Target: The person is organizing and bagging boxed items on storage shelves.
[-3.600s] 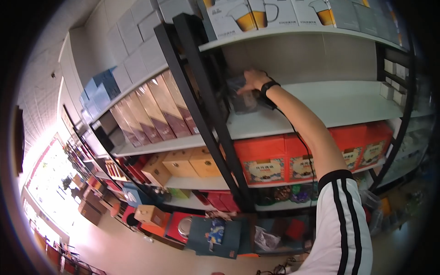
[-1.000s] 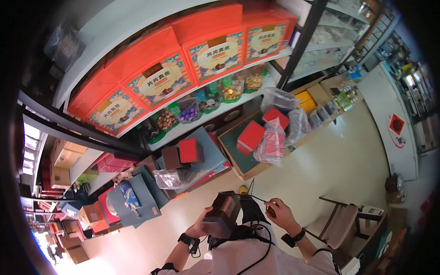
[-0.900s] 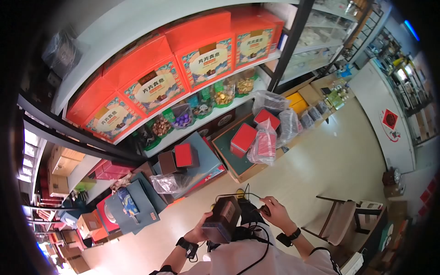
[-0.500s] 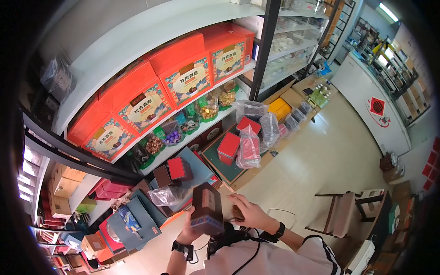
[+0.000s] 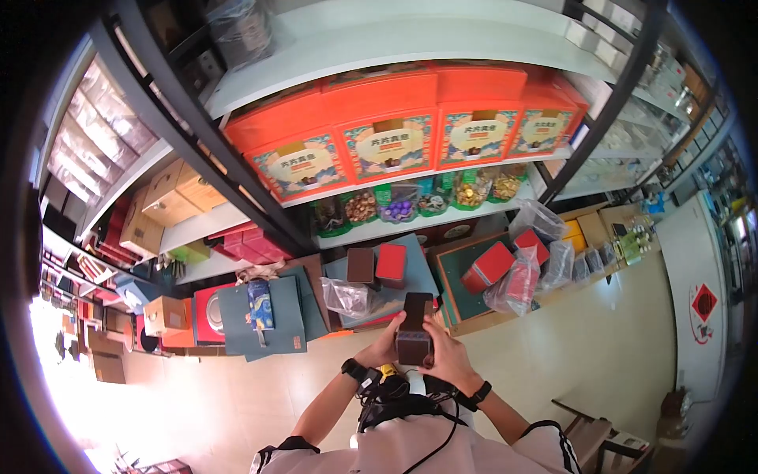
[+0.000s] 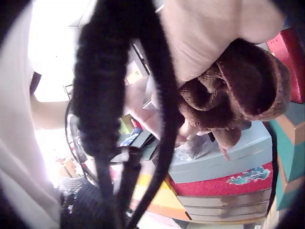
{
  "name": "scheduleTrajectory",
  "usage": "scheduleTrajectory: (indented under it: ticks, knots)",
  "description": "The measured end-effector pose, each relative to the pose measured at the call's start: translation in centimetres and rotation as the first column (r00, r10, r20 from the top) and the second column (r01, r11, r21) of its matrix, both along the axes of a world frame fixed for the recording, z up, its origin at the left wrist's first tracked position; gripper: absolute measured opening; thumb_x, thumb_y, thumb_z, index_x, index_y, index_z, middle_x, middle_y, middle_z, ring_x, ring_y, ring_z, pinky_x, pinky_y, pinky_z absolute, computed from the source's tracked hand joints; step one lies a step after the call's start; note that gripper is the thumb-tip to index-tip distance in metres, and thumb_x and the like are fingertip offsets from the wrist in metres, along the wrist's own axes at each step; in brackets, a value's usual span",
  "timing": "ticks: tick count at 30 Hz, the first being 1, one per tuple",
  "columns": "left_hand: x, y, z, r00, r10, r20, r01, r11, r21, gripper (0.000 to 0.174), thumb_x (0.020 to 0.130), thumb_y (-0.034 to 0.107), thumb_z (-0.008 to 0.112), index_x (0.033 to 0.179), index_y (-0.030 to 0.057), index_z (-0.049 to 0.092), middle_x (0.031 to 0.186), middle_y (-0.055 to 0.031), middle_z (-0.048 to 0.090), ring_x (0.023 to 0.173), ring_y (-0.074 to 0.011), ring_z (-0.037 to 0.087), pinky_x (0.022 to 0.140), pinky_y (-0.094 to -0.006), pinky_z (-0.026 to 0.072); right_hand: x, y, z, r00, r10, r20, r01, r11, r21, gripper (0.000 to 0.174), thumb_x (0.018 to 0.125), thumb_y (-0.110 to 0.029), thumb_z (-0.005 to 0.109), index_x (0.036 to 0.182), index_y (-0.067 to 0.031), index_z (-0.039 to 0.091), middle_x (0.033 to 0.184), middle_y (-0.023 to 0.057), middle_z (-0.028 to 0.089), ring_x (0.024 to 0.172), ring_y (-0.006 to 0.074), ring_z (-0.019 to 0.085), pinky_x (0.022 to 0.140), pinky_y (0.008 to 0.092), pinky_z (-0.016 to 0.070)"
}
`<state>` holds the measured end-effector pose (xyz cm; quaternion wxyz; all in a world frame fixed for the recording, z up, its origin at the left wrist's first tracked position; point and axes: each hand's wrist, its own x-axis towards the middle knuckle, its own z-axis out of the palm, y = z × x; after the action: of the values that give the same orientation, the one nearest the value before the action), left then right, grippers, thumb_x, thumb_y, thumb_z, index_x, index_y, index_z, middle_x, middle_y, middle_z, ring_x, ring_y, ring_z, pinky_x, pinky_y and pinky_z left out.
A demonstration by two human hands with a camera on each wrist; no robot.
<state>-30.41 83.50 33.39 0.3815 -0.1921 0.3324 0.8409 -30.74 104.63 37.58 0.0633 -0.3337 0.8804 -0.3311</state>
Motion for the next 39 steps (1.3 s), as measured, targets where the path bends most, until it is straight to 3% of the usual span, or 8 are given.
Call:
scheduleTrajectory:
  ticks: [5,10,12,18,21,34,36,39]
  knots:
    - [2.2,-4.3,-3.1,0.998,-0.049,-0.036,0.04,0.975,-0.219,0.094,0.089,0.079,0.045,0.136,-0.0023,0.049,0.121,-0.0208,0.064,0.102,-0.0289,0.069,0.09,-0.0357,0.0543,-5.2,-0.5,-1.7,0.936,-0.298,0.186,0.334,0.919,-0.208,0.109,0.061,-0.029,0.092,0.146,-0.0015,0.031,0.133,0.0198,0.056,0.113,0.0343,0.064,0.091,0.043,0.0538]
    - [7.1,-9.6,-8.1,0.894,0.291,-0.341,-0.434,0.752,-0.496,0.072,0.087,0.05,0.074,0.13,-0.0001,0.048,0.103,-0.0149,0.064,0.086,-0.0266,0.067,0.08,-0.0323,0.0537,-10.1,-2.0,-3.4,0.914,-0.337,0.225,0.379,0.909,-0.176,0.108,0.063,-0.033,0.09,0.147,-0.0024,0.029,0.133,0.0242,0.054,0.117,0.0401,0.06,0.097,0.0452,0.0504]
    - [6.1,-9.9,-6.4,0.677,0.286,-0.678,-0.72,0.071,-0.69,0.077,0.077,0.035,0.087,0.13,-0.0013,0.045,0.115,-0.0166,0.06,0.099,-0.027,0.063,0.085,-0.0351,0.0521,-11.5,-3.0,-3.5,0.909,-0.349,0.229,0.388,0.908,-0.159,0.109,0.062,-0.037,0.089,0.147,-0.0017,0.03,0.133,0.0235,0.056,0.118,0.0406,0.059,0.097,0.0461,0.0497]
    - [0.1,-8.2,-5.3,0.655,-0.068,-0.753,-0.737,-0.279,-0.616,0.123,0.053,0.032,0.095,0.144,-0.0087,0.023,0.137,-0.0284,0.044,0.129,-0.0429,0.045,0.111,-0.0463,0.0372,-14.1,-3.7,-4.5,0.908,-0.282,0.31,0.315,0.947,-0.059,0.109,0.065,-0.034,0.088,0.15,-0.0006,0.027,0.134,0.0214,0.056,0.12,0.0363,0.06,0.098,0.0427,0.0501]
    - [-0.2,-8.1,-7.4,0.706,0.045,-0.706,-0.679,-0.241,-0.694,0.118,0.053,0.03,0.094,0.143,-0.0067,0.027,0.135,-0.0281,0.046,0.127,-0.0433,0.046,0.108,-0.0478,0.039,-14.4,-3.2,-8.0,0.863,-0.151,0.481,0.327,0.894,-0.307,0.105,0.07,-0.024,0.089,0.15,-0.0003,0.026,0.137,0.0182,0.052,0.123,0.0314,0.057,0.101,0.0405,0.0478]
    - [-1.8,-7.7,-13.0,0.581,0.165,-0.797,-0.77,-0.205,-0.604,0.105,0.055,0.022,0.091,0.139,-0.002,0.033,0.132,-0.0227,0.046,0.125,-0.0409,0.047,0.107,-0.0459,0.0387,-13.2,-1.4,-9.9,0.942,-0.322,0.094,0.334,0.928,-0.163,0.108,0.067,-0.034,0.092,0.147,0.0023,0.029,0.127,0.0227,0.052,0.119,0.037,0.056,0.103,0.0411,0.0464]
    - [-1.0,-7.9,-11.5,0.619,0.228,-0.752,-0.748,-0.122,-0.652,0.105,0.054,0.022,0.092,0.138,-0.0011,0.034,0.133,-0.023,0.046,0.124,-0.0412,0.049,0.104,-0.046,0.0408,-12.1,-0.2,-9.3,0.843,-0.372,0.389,0.397,0.918,0.016,0.107,0.067,-0.037,0.092,0.144,0.0061,0.03,0.133,0.0264,0.047,0.124,0.0365,0.053,0.103,0.0394,0.0453]
    - [1.0,-8.4,-13.1,0.431,0.359,-0.828,-0.87,-0.08,-0.487,0.097,0.057,0.016,0.092,0.134,0.0023,0.035,0.131,-0.0177,0.049,0.12,-0.0346,0.053,0.102,-0.0445,0.0437,-8.8,1.6,-6.3,0.858,-0.33,0.392,0.367,0.93,-0.019,0.071,0.076,-0.033,0.087,0.129,0.0003,0.053,0.112,0.0171,0.063,0.107,0.0243,0.063,0.093,0.0352,0.0504]
